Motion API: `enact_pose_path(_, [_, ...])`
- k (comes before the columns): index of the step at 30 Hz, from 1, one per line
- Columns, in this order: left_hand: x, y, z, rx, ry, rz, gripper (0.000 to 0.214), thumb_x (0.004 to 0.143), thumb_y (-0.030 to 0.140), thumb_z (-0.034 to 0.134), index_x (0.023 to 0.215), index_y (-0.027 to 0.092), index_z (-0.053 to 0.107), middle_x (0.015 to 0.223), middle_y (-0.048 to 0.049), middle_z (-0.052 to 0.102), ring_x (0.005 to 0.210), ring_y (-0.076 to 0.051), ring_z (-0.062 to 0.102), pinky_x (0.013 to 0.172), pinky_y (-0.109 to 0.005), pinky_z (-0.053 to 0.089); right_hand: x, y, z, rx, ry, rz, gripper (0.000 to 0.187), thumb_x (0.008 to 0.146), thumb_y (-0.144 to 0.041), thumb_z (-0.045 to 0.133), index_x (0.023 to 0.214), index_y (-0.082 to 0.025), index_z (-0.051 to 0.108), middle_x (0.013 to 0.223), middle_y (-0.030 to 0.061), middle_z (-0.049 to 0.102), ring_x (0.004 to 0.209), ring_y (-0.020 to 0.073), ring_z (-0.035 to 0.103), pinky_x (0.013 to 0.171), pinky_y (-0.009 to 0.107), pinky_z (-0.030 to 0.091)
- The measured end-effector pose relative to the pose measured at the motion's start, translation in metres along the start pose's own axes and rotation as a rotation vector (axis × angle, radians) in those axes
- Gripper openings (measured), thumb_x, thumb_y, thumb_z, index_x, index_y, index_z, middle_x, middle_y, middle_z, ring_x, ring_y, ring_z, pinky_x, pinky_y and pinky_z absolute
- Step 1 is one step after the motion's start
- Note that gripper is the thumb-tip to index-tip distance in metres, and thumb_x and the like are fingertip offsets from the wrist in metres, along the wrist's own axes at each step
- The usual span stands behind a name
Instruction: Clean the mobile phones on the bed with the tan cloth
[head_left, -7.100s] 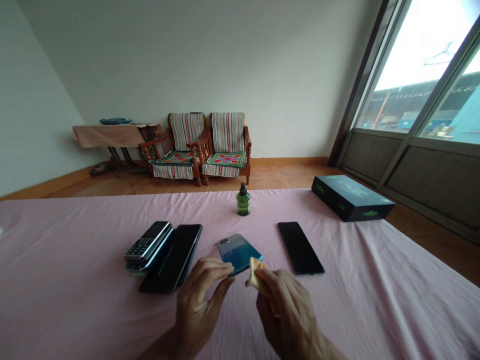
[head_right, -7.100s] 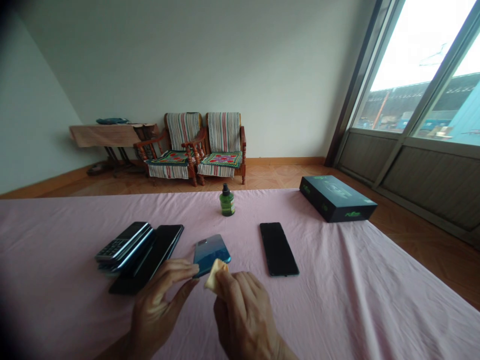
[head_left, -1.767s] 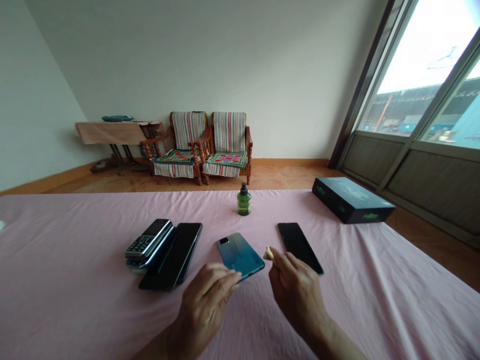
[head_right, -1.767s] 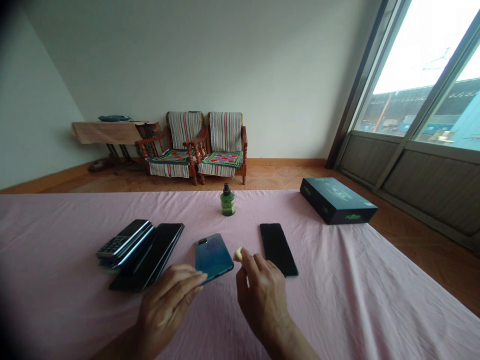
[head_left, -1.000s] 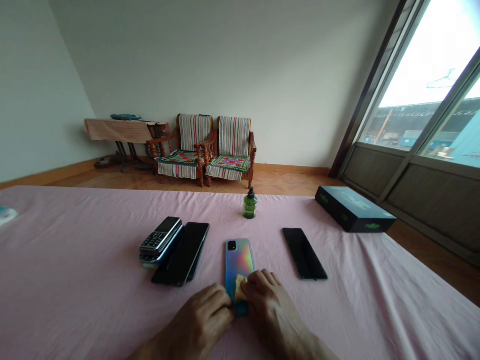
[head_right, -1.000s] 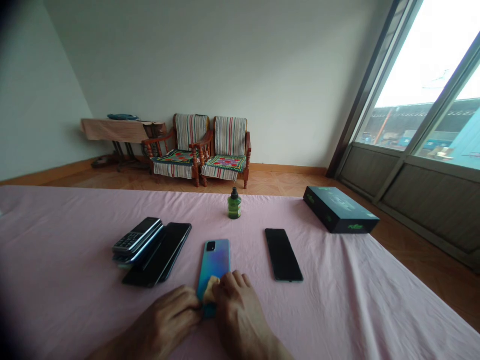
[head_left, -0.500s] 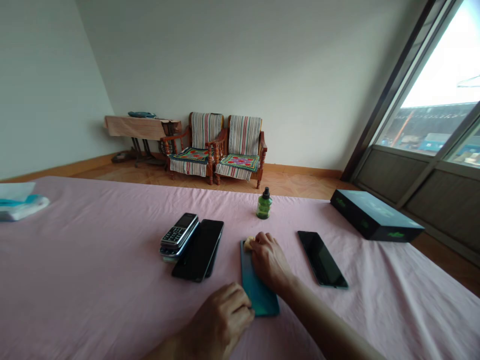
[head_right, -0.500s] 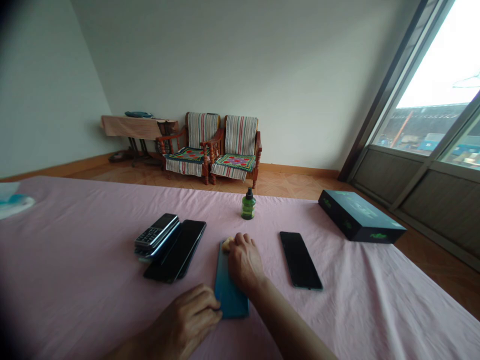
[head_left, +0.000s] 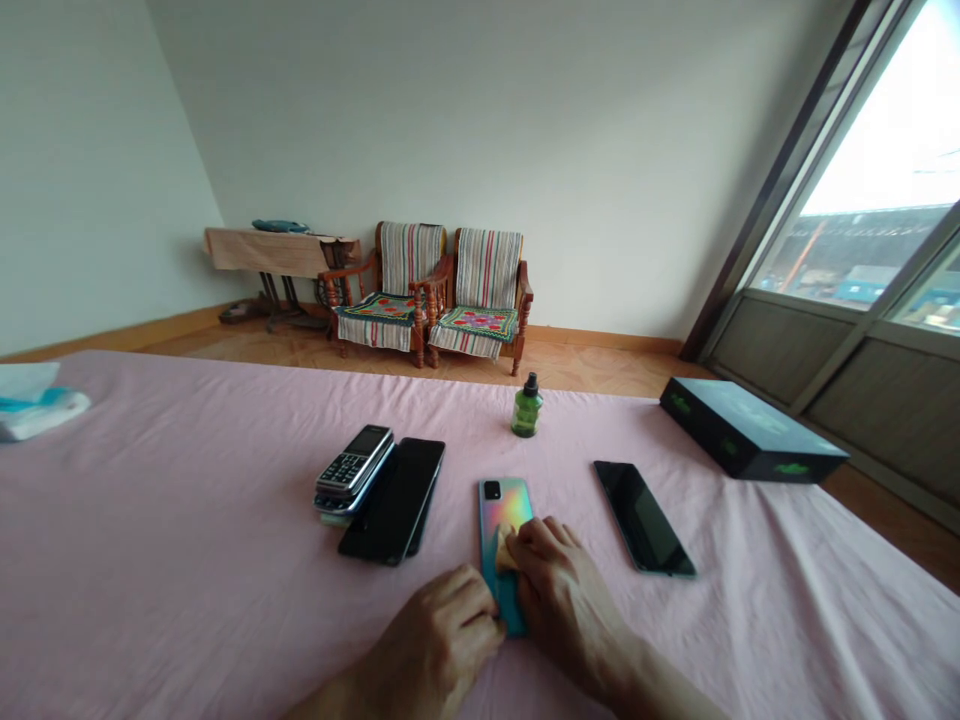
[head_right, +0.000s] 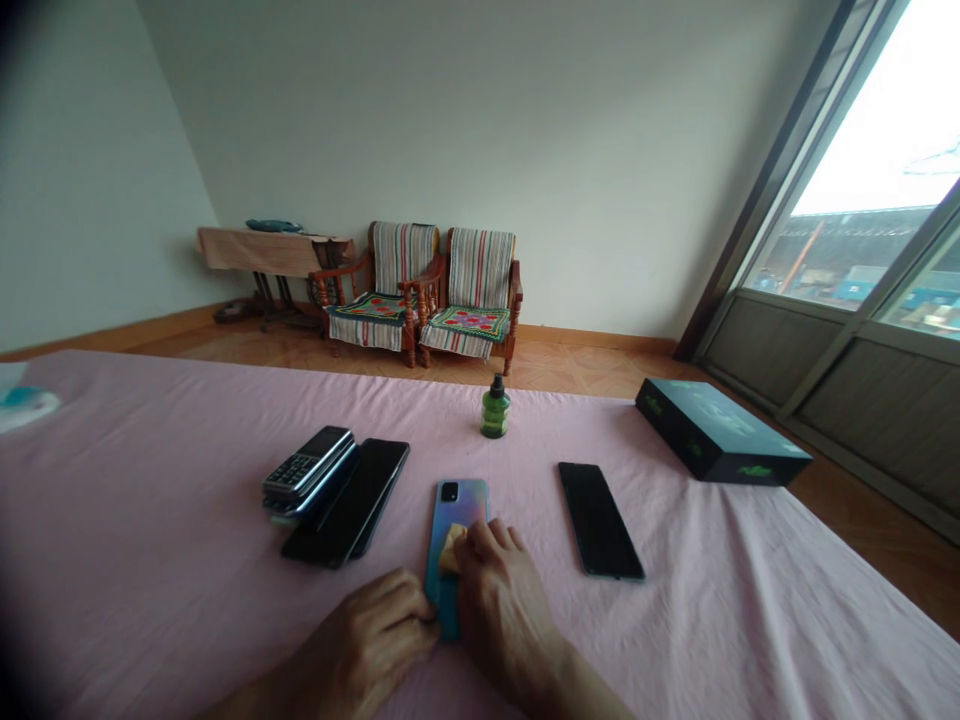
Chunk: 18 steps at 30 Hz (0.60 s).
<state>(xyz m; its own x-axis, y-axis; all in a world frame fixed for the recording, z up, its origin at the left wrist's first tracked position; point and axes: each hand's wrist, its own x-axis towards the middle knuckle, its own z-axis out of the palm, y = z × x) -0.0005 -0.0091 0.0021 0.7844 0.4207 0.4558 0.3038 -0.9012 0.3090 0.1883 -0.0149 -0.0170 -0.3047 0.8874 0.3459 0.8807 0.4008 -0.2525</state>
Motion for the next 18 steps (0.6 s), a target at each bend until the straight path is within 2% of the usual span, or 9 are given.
enact_pose_path(4, [0.0, 0.001, -0.001, -0.002, -0.044, -0.028, 0.021, 0.094, 0.01, 0.046, 0.08, 0.017, 0.06, 0.084, -0.0039, 0.062, 0.081, -0.018, 0.055, 0.069, -0.026, 0.049, 0.002, 0.003, 0.001, -0.062, 0.017, 0.024, 0.028, 0.076, -0.002, 0.05, 0.093, -0.02, 0.063, 0.089, 0.0058, 0.059, 0.082, 0.0216, 0.05, 0.074, 0.035, 0.038])
enact_pose_path(7, [-0.001, 0.0, -0.001, 0.001, -0.066, -0.021, 0.019, 0.094, 0.007, 0.046, 0.085, 0.016, 0.06, 0.088, -0.0044, 0.063, 0.084, -0.018, 0.056, 0.072, -0.026, 0.049, 0.024, 0.015, 0.004, -0.098, 0.025, 0.082, 0.025, 0.077, -0.002, 0.05, 0.088, -0.02, 0.064, 0.09, 0.0056, 0.059, 0.085, 0.0209, 0.05, 0.077, 0.033, 0.037])
enact_pose_path(12, [-0.003, -0.006, 0.0, -0.012, -0.066, 0.03, 0.017, 0.092, 0.006, 0.047, 0.088, 0.016, 0.061, 0.089, -0.0041, 0.065, 0.085, -0.017, 0.057, 0.074, -0.026, 0.049, 0.054, 0.031, 0.011, -0.098, 0.059, 0.121, 0.023, 0.084, -0.006, 0.049, 0.093, -0.019, 0.066, 0.093, 0.0075, 0.058, 0.091, 0.0209, 0.051, 0.08, 0.031, 0.037])
enact_pose_path(15, [-0.005, -0.008, -0.001, 0.002, -0.06, 0.037, 0.016, 0.092, 0.007, 0.047, 0.088, 0.016, 0.061, 0.091, -0.0044, 0.066, 0.085, -0.017, 0.058, 0.076, -0.028, 0.049, 0.054, 0.032, 0.012, -0.091, 0.072, 0.128, 0.024, 0.085, -0.006, 0.049, 0.094, -0.019, 0.067, 0.093, 0.0077, 0.059, 0.092, 0.0211, 0.051, 0.081, 0.031, 0.037])
enact_pose_path(18, [-0.007, -0.009, -0.002, 0.017, -0.03, 0.045, 0.015, 0.092, 0.006, 0.048, 0.086, 0.015, 0.06, 0.094, -0.0044, 0.066, 0.087, -0.017, 0.058, 0.08, -0.028, 0.047, 0.039, 0.026, 0.01, -0.084, 0.07, 0.119, 0.026, 0.083, -0.004, 0.05, 0.095, -0.02, 0.067, 0.092, 0.0068, 0.06, 0.09, 0.0206, 0.052, 0.08, 0.031, 0.038])
